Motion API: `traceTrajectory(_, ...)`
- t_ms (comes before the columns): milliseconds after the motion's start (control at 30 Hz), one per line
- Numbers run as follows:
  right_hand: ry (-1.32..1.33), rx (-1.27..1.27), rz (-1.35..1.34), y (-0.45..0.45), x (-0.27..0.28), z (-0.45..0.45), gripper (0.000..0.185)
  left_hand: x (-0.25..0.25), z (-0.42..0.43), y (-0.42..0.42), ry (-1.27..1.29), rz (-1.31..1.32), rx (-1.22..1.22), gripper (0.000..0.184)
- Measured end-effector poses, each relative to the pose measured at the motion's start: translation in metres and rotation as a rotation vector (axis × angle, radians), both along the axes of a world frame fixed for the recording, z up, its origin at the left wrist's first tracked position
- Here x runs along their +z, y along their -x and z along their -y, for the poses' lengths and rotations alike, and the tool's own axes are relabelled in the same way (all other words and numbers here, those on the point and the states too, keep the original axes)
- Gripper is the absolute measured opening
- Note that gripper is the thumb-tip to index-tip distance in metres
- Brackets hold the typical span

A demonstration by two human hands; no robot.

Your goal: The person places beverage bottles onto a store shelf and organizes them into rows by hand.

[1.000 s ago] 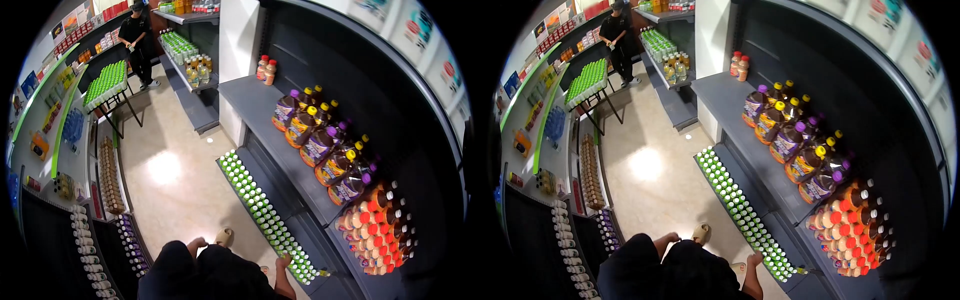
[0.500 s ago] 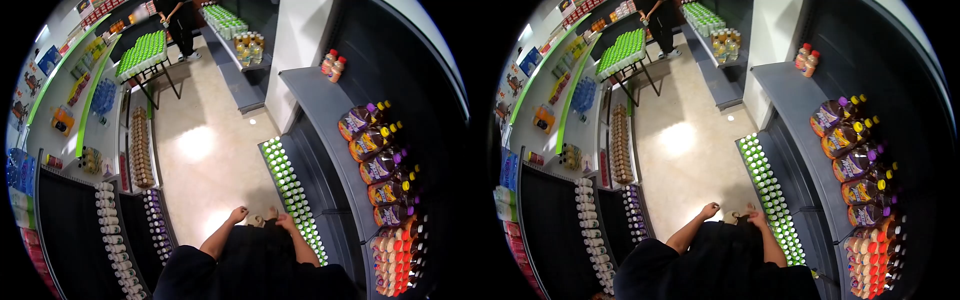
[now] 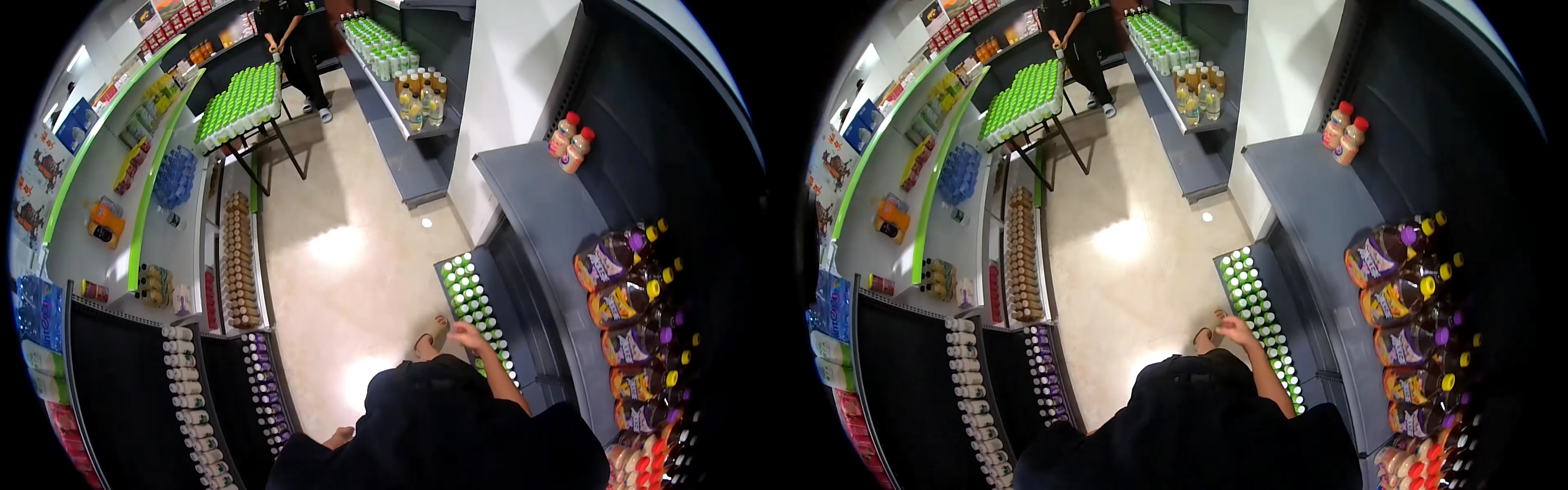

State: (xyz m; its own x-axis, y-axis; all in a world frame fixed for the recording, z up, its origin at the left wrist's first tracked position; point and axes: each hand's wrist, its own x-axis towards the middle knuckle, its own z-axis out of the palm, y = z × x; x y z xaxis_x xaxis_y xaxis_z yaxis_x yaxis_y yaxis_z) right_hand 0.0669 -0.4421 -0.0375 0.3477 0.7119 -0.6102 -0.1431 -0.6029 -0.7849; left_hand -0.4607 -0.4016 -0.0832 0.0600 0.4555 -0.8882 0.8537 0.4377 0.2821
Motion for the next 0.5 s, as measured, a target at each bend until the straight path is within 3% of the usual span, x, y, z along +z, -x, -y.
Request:
traceTrajectory(67, -0.133, -0.006, -0.051, -0.03, 0.07, -0.042, 0.058, -0.007, -0.033, -0.043, -0.078, 0.052, -0.116, 0.049)
traceTrajectory(133, -0.268, -0.119, -0.064, -0.061, 0.103, -0.084, 0.051, -0.007, -0.087, -0.106, -0.235, 0.135, -0.273, 0.048)
traceTrajectory(167, -0.341, -0.124, -0.077, -0.078, 0.129, -0.102, 0.05, -0.015, -0.118, -0.138, -0.382, 0.205, -0.409, 0.048)
traceTrajectory(200, -0.407, -0.129, -0.09, -0.091, 0.157, -0.117, 0.049, -0.023, -0.147, -0.17, -0.874, 0.352, -0.787, 0.047)
traceTrajectory(233, -0.493, -0.118, -0.09, -0.106, 0.176, -0.129, 0.056, -0.027, -0.177, -0.212, -0.53, 0.413, -0.317, 0.041)
traceTrajectory(267, -0.572, -0.105, -0.052, -0.119, 0.197, -0.141, 0.051, -0.043, -0.219, -0.259, -0.311, 0.438, 0.239, 0.035)
traceTrajectory(333, -0.688, -0.126, -0.087, -0.14, 0.24, -0.159, 0.049, -0.023, -0.297, -0.347, -0.477, 0.645, 0.071, 0.034)
traceTrajectory(400, -0.716, -0.184, -0.004, -0.161, 0.271, -0.172, 0.048, 0.056, -0.338, -0.443, -0.808, 0.829, 0.066, 0.032)
traceTrajectory(433, -0.757, -0.215, 0.002, -0.173, 0.285, -0.174, 0.046, 0.117, -0.347, -0.483, -0.815, 0.911, 0.036, 0.034)
traceTrajectory(500, -0.875, -0.259, 0.04, -0.188, 0.324, -0.174, 0.048, 0.187, -0.354, -0.556, -0.799, 1.15, 0.047, 0.029)
